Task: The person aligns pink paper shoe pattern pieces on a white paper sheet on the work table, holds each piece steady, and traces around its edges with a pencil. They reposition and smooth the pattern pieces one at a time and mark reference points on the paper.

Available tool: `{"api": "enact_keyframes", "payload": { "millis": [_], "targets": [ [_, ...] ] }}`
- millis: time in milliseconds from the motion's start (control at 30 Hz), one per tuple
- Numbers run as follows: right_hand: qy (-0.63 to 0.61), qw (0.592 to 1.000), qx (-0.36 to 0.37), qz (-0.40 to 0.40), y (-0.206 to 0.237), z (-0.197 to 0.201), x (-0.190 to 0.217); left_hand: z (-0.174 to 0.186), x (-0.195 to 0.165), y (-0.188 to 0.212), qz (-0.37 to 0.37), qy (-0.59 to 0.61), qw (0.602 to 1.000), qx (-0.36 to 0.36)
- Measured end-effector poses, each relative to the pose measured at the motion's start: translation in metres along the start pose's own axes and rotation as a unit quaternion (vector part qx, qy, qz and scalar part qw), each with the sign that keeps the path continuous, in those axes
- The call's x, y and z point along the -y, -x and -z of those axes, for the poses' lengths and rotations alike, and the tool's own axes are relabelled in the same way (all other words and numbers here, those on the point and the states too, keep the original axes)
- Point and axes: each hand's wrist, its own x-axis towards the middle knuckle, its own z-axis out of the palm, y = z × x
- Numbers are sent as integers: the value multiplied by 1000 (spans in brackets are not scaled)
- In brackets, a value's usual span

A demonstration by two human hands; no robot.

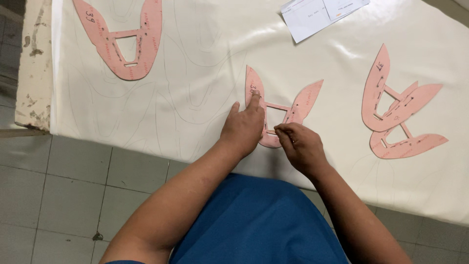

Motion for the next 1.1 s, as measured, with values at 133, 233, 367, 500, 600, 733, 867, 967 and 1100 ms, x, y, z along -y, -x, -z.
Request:
{"api": "enact_keyframes", "payload": {
  "millis": [133,233,367,500,600,733,867,967,1100],
  "targets": [
    [-41,999,-15,-8,-5,-2,0,1,0,-1,11,3,1000,19],
    [-27,999,-6,-20,-6,-4,2,1,0,-2,7,0,1000,19],
    [52,993,0,104,-4,-2,6,0,0,-2,14,13,1000,24],
    [117,981,5,157,1,-2,12,0,1,0,5,4,1000,13],
    [145,976,27,163,5,-1,15,2,1,0,9,13,1000,14],
    [131,980,35,149,1,0,13,3,1,1,8,12,1000,10],
    [56,996,24,67,-12,1,6,3,1,3,6,7,1000,13],
    [1,999,-12,37,-19,-2,3,3,1,3,-1,20,1000,-13],
    [31,995,-44,81,-24,-7,3,3,2,3,11,18,1000,16]
  ]
}}
